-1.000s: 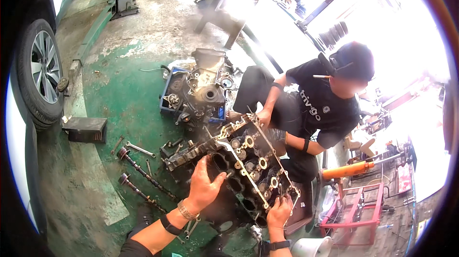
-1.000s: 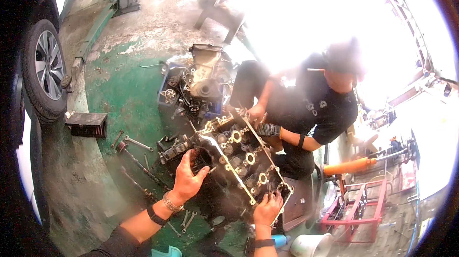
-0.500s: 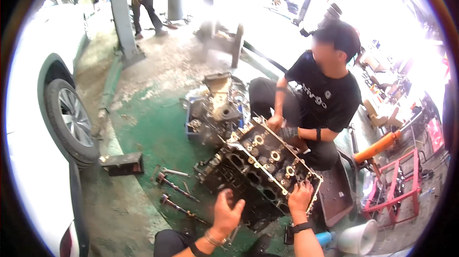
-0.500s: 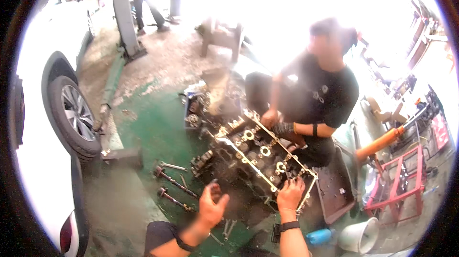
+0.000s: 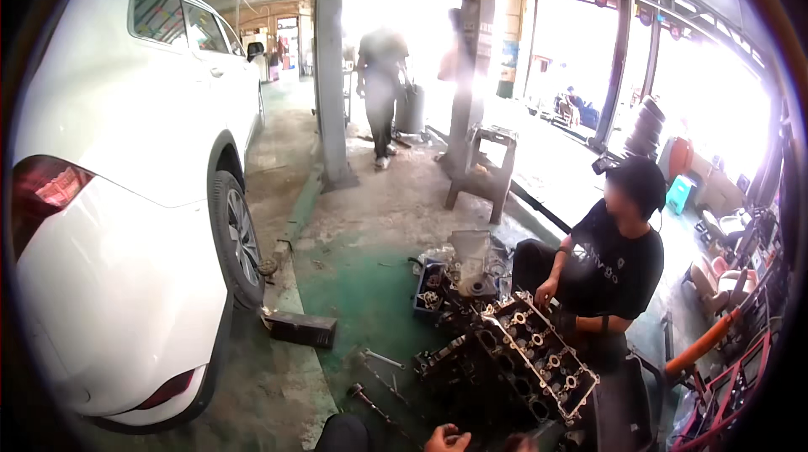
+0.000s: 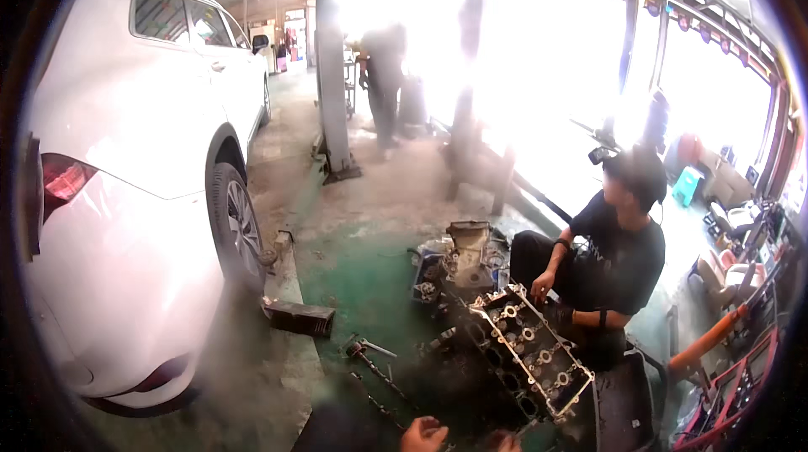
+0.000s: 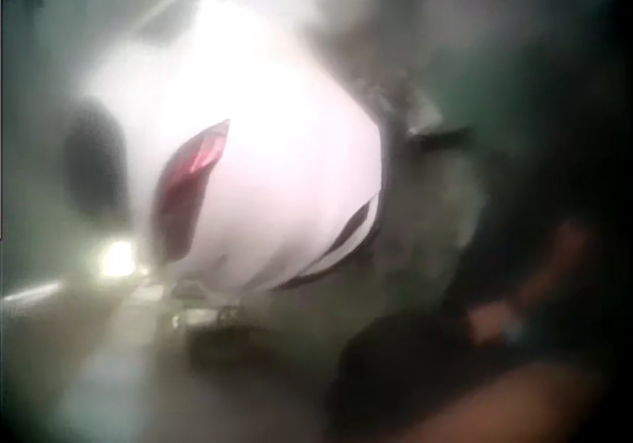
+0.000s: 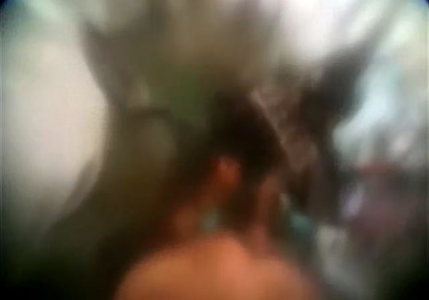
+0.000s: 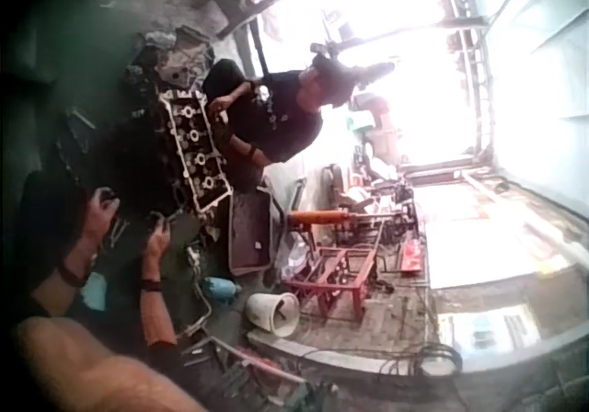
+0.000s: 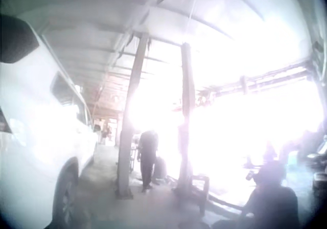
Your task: The person holds and inspects small metal bolts and components by hand while other people work on a disassembled engine block in a garage.
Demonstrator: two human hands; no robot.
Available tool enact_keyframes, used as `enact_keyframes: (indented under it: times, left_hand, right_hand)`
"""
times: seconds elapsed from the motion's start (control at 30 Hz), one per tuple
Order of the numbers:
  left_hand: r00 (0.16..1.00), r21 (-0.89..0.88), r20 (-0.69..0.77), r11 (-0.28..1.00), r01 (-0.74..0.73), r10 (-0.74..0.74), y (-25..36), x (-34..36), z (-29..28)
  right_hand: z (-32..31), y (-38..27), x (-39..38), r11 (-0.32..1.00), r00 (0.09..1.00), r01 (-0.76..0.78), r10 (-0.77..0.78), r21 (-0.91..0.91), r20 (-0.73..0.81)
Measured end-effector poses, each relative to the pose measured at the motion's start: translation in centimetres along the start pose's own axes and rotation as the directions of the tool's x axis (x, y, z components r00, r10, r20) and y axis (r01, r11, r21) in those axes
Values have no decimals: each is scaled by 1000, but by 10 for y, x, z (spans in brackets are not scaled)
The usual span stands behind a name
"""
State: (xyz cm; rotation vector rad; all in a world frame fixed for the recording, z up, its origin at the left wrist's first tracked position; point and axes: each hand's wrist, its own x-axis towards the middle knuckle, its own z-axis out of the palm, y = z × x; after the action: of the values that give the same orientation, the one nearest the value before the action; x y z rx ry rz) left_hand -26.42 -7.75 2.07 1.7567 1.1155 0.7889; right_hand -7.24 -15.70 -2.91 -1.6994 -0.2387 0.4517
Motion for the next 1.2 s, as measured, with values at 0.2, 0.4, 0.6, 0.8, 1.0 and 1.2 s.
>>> enact_keyframes:
  times: [0.2,0.4,0.6,0.8,1.0,1.2]
  left_hand:
    - [999,-32,24,999,35,-35,8,-47,-13]
    - [984,-361,37,916,175,-174,17,-57,-47]
    - [976,-424,7,884,198,-216,31,-55,-70]
    - [978,-432,-40,887,166,-203,43,-65,-70]
    - [992,-443,3,889,116,-128,48,-75,-70]
    - [995,-544,71,834,92,-63,56,-85,-66]
  right_hand:
    - [17,52,-113,930,935,-342,322,135,150]
    - [35,101,-184,829,832,-539,496,148,248]
    - [45,110,-190,822,830,-539,480,186,285]
    - [40,80,-186,884,861,-449,389,133,327]
    - [34,21,-207,825,881,-441,323,353,345]
    - [34,-32,-227,794,890,-377,168,477,423]
